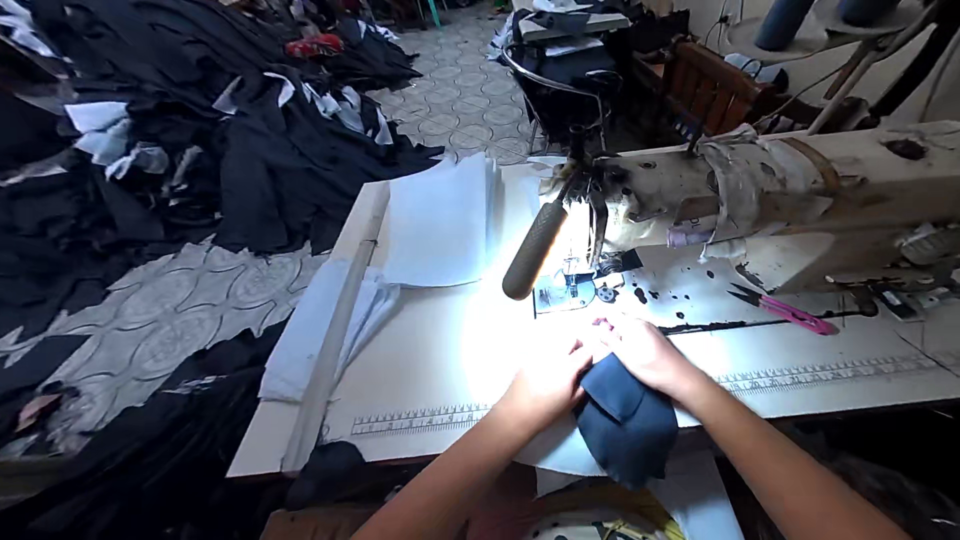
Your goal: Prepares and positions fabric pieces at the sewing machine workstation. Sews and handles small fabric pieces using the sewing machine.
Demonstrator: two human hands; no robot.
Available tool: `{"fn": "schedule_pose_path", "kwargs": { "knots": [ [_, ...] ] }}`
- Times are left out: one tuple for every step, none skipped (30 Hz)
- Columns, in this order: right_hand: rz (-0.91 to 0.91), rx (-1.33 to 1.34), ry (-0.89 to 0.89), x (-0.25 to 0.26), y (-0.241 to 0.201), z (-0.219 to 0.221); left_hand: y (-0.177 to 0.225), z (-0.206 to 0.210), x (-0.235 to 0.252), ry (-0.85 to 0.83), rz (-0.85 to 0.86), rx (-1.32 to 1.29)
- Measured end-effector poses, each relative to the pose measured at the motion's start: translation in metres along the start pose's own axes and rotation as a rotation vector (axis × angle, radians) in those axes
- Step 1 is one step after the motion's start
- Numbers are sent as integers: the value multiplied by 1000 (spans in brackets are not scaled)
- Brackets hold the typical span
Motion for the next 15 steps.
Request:
{"fn": "schedule_pose_path", "kwargs": {
  "knots": [
    [-17,26,-70,-3,3,-6,-3,-3,4,8,-35,5],
    [-68,19,-112,-8,6,-12,-7,-5,7,-51,-104,-36],
    [-108,-8,-128,-14,9,-17,-12,-7,8,-117,-173,-80],
    [-111,-45,-135,-19,13,-20,-16,-7,8,-160,-215,-115],
    [-89,-77,-125,-23,19,-19,-20,-8,7,-178,-238,-141],
    [-73,-102,-77,-24,23,-18,-22,-9,6,-167,-242,-156],
    [-51,-115,-19,-24,25,-15,-22,-13,6,-134,-228,-142],
    [-25,-132,22,-24,26,-13,-22,-18,7,-89,-214,-95],
    [-11,-147,44,-23,26,-12,-24,-23,9,-32,-199,-19],
    [-9,-159,60,-23,26,-10,-29,-27,11,33,-188,78],
    [-13,-167,75,-23,26,-9,-34,-31,14,26,-227,134],
    [-30,-171,108,-24,26,-8,-40,-35,17,-30,-288,146],
    [-66,-172,167,-26,26,-8,-47,-37,20,-104,-346,121],
    [-106,-168,222,-27,26,-9,-54,-38,23,-149,-369,69],
    [-134,-147,253,-29,27,-9,-60,-37,25,-146,-348,-11]
  ]
}}
Point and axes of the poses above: each hand's wrist, its own x-axis towards the middle knuckle, its own z-axis out of the palm, y = z × x, the point moved 6 cm from there along x, towards the middle knuckle, and after that the axes turned 11 degrees about -y, right-handed, at the moved point
